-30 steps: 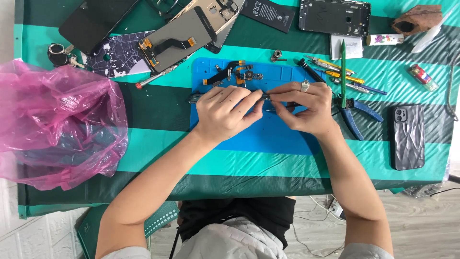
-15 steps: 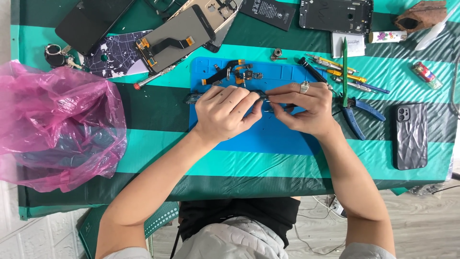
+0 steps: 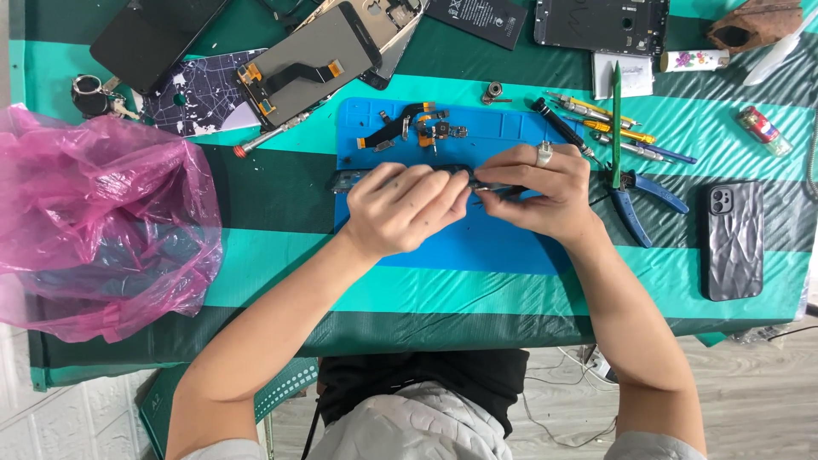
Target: Repairing a mobile phone by assembling the motherboard and connecting internal ribbon cables.
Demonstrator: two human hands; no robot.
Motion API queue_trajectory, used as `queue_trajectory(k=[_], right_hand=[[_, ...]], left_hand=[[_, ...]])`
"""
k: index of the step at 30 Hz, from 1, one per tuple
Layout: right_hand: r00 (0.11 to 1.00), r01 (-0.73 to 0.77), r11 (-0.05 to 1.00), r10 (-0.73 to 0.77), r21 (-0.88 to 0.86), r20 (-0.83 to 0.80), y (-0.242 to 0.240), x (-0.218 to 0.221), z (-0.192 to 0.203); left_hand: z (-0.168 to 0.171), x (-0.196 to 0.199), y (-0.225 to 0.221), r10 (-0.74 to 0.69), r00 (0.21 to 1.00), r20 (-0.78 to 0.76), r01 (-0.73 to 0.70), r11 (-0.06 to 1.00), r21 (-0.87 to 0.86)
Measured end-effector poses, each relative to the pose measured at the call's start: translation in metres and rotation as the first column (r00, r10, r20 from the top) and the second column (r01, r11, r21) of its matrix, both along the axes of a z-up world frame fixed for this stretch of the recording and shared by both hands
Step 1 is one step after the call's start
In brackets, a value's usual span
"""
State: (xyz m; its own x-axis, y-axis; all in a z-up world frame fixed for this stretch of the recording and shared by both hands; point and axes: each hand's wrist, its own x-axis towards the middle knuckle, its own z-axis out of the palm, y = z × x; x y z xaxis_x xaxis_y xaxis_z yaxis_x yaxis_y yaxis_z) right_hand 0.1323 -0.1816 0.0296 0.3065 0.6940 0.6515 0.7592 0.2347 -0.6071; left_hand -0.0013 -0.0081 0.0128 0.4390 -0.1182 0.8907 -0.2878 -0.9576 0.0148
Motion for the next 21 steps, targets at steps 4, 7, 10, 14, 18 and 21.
queue_trajectory(k=[4,7,10,14,18,21], right_hand=[[0.999,-0.025,0.998,0.027,0.050,-0.034,0.002,-0.002,0.008],[0.999,-0.036,0.995,0.038,0.092,-0.016,-0.001,-0.002,0.006],[0.996,-0.059,0.992,0.065,0.110,-0.058,-0.004,-0.001,0.002],[0.989,-0.091,0.988,0.105,0.128,-0.101,-0.001,-0.001,0.004],[0.976,-0.114,0.981,0.140,0.159,-0.167,0.001,-0.002,0.002],[0.984,-0.063,0.981,0.092,0.184,-0.155,0.001,-0.006,-0.006]], left_hand=[[0.010,-0.003,-0.002,-0.013,0.997,0.077,0.012,1.000,0.012],[0.011,-0.005,0.001,-0.009,0.988,0.152,-0.003,0.997,0.080],[0.010,-0.007,0.001,-0.027,0.985,0.168,0.011,0.995,0.098],[0.009,-0.007,0.001,-0.033,0.984,0.177,0.013,0.994,0.112],[0.009,-0.007,0.003,-0.035,0.983,0.182,0.012,0.992,0.127],[0.012,-0.007,0.001,-0.012,0.982,0.189,-0.008,0.994,0.106]])
